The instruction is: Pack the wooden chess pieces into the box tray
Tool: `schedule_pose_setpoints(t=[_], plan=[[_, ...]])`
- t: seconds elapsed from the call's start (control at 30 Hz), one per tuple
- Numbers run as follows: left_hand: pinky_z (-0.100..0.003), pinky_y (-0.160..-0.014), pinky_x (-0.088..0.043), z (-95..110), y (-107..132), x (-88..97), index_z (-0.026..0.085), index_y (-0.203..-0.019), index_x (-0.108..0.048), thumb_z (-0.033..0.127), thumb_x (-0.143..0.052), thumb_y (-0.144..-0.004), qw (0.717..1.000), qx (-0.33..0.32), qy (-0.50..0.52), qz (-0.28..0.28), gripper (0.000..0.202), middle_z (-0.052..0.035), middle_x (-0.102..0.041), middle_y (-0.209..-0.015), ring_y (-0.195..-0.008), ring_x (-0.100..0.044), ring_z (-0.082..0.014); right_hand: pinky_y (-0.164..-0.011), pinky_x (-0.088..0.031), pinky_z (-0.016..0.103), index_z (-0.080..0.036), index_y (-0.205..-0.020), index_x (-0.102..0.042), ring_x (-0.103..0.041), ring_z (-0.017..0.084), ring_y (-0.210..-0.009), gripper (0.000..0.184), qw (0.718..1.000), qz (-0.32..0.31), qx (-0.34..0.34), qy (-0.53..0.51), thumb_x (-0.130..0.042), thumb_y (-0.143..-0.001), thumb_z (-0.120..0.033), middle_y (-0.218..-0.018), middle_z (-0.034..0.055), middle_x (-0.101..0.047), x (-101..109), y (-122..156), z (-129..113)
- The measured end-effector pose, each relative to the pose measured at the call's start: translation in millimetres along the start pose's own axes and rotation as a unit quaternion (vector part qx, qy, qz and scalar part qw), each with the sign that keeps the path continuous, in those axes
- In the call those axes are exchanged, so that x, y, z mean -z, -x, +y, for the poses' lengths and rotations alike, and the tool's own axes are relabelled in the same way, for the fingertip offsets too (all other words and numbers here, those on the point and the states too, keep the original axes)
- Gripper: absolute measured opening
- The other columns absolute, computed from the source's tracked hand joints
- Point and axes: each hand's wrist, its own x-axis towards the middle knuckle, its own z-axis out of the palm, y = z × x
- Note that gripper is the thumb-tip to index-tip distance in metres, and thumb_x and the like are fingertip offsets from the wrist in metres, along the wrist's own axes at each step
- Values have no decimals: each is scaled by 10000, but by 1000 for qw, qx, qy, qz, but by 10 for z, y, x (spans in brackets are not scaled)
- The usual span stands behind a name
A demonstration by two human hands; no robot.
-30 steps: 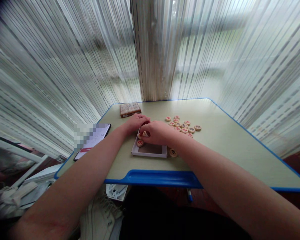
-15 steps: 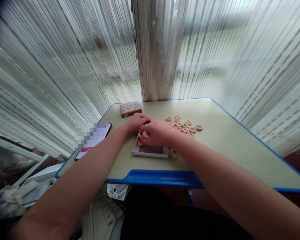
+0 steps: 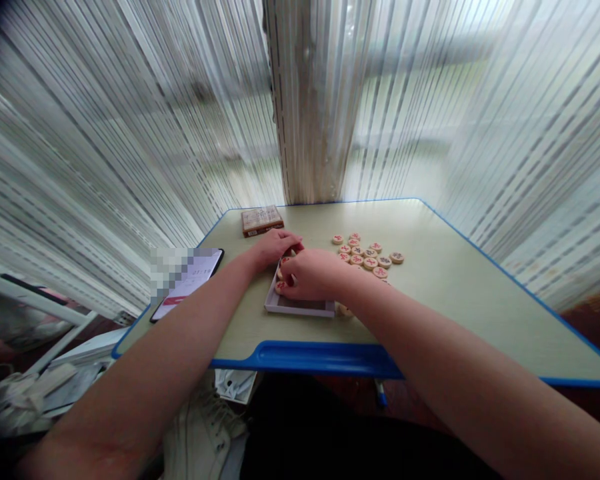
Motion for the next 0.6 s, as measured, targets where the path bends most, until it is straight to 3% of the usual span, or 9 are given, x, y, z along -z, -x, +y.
schedule_pose_setpoints(t=[0.17,0.3,0.37,0.5,0.6], plan=[[-235,-582,-408,7,4,2,109,-629,-651,337,-527,-760,1000,-1,-2,1,290,-30,-645,-615,-544,-513,-101,-488,-252,243,-204,-681,-657,-446,107,-488,247,999,27,22,-7,-555,-763,-414,-590,16,-607,11,8,22],[-224,-525,-375,6,15,-4,112,-624,-650,329,-523,-742,1000,3,-3,2,277,-14,-618,-566,-500,-470,-89,-512,-256,251,-197,-673,-654,-472,117,-518,251,991,130,-22,30,-493,-796,-345,-623,29,-632,-7,-10,132],[-220,-507,-356,4,21,-9,117,-632,-655,333,-518,-736,1000,9,-12,7,276,-10,-617,-560,-485,-445,-83,-526,-273,250,-189,-685,-656,-482,120,-527,285,970,224,-85,39,-457,-816,-345,-616,32,-626,13,-9,230],[-226,-537,-364,2,29,-28,121,-659,-668,394,-549,-713,1000,7,-9,-3,302,-34,-648,-623,-527,-471,-90,-555,-327,248,-170,-675,-639,-473,119,-514,319,893,405,-197,17,-433,-827,-359,-565,26,-585,132,35,488],[-229,-552,-367,28,48,-43,118,-676,-673,409,-580,-690,1000,12,14,-15,305,-42,-650,-639,-546,-480,-93,-563,-349,254,-159,-687,-643,-490,128,-532,319,856,445,-263,-13,-435,-822,-361,-578,33,-589,203,69,703]])
